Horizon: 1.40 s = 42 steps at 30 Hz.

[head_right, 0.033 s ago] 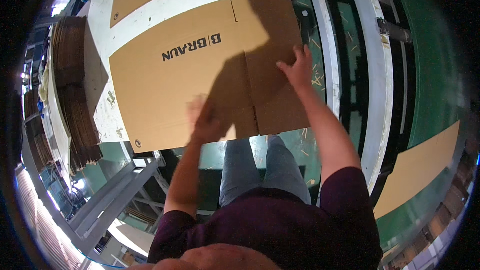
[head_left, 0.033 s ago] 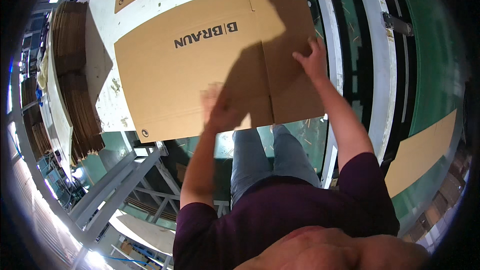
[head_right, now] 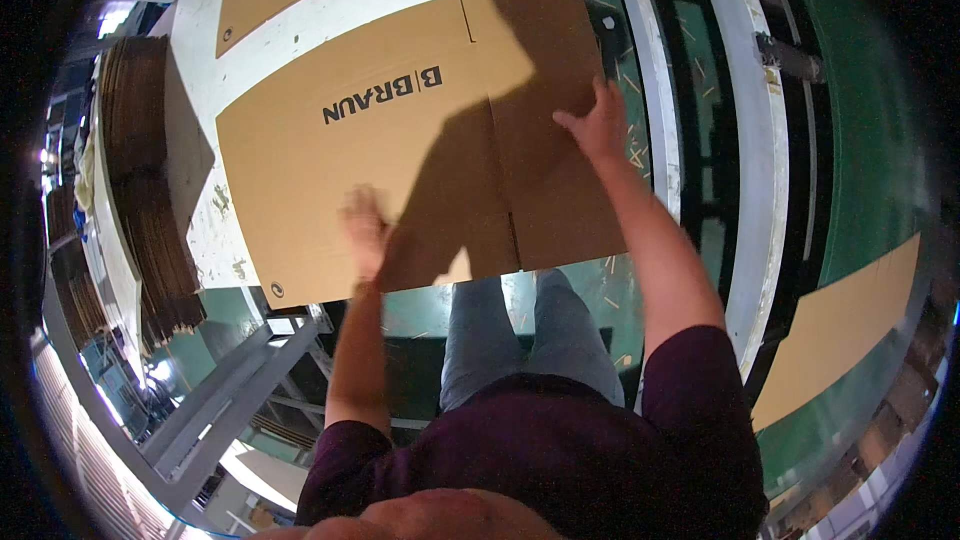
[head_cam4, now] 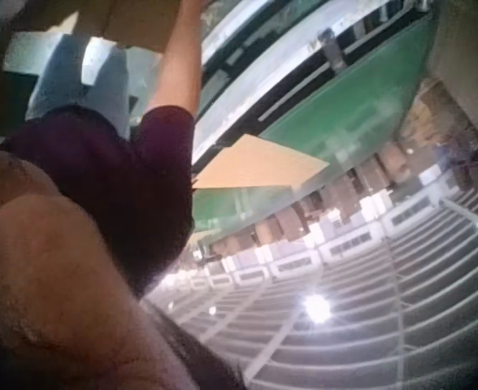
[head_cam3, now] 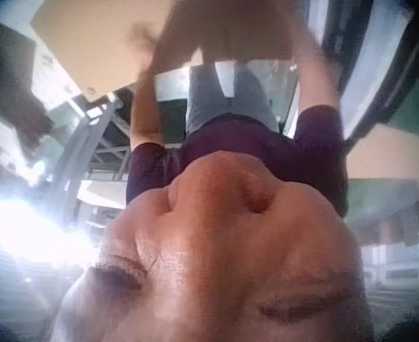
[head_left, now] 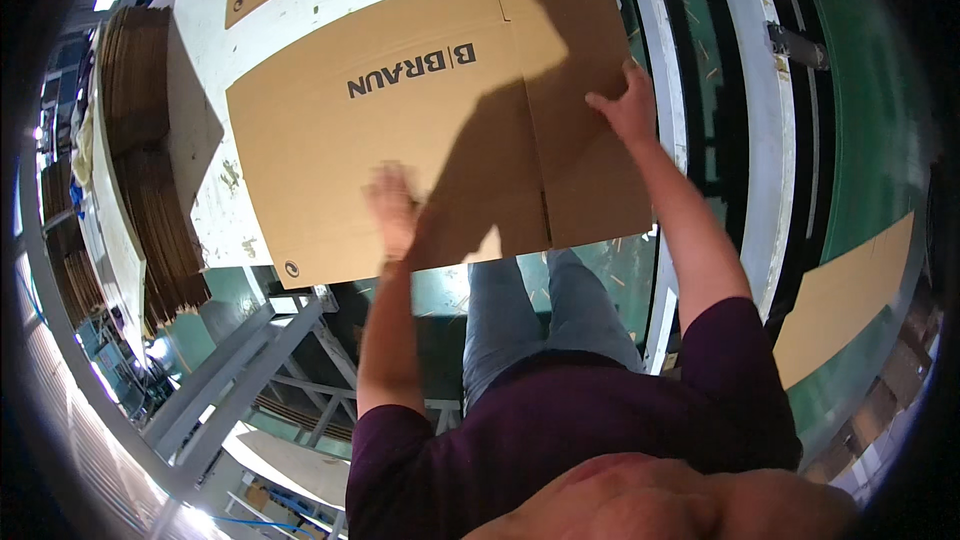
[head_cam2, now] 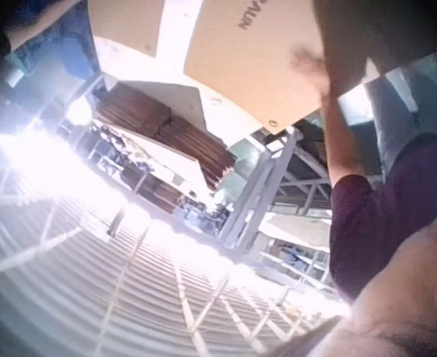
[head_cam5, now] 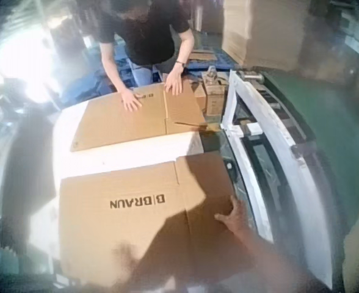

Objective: The person folds flat cardboard pieces on a table and places them onto a conveyor belt. The person repeatedly picks up cardboard, folds it, and moves it to the belt while another person assists nearby.

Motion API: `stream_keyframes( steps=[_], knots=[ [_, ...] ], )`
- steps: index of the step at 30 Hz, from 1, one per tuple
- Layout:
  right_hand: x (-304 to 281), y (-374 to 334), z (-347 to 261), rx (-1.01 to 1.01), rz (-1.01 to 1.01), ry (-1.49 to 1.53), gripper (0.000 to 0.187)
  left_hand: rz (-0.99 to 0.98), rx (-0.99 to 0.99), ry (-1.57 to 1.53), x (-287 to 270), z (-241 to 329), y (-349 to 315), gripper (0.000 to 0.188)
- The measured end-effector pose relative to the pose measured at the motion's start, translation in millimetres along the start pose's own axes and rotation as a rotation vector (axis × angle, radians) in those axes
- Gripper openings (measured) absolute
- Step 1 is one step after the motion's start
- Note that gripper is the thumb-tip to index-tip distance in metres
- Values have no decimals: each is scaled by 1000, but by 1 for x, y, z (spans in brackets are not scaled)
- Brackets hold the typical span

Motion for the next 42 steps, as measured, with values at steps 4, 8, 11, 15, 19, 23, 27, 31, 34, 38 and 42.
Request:
stream_keyframes(
  steps=[4, 8, 11, 15, 19, 23, 27, 31, 34, 38, 42],
  knots=[
    [-1, 55, -10, 172, -313, 284, 86, 341, -625, 125, -46, -265, -54, 62],
    [13, 67, 3, 400, -487, 490, 82, 118, -903, -131, -92, -381, -42, 50],
    [16, 84, 12, 412, -689, 579, 75, 415, -925, -589, -105, -400, -24, 41],
    [8, 106, 2, 337, -607, 562, 82, 144, -780, -1441, -94, -402, 4, 55],
    [8, 69, -15, 248, -515, 284, 86, 140, -1039, -1209, -109, -420, -1, 68],
    [9, 28, -4, 427, -399, 197, 86, 343, -1212, -750, -122, -443, 4, 84],
    [10, 21, 0, 356, -354, 246, 91, 435, -1313, -474, -142, -431, 17, 90],
    [7, 23, -3, 344, -295, 233, 92, 389, -1422, -180, -160, -405, 29, 84],
    [8, 21, -3, 337, -289, 252, 91, 318, -1388, -3, -164, -389, 35, 87],
    [8, 19, -3, 349, -310, 270, 90, 262, -1410, 113, -158, -387, 42, 89],
    [7, 21, -3, 343, -294, 287, 91, 277, -1313, 67, -154, -382, 57, 86]
  ],
)
Point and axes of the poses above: each hand's wrist, its own y-axis towards the middle knuckle, its own x-axis out of the palm, z = x × y, the point moved 7 cm from there along y, towards the middle knuckle, and after that the axes turned 10 degrees about -z, right-handed, at the moved point
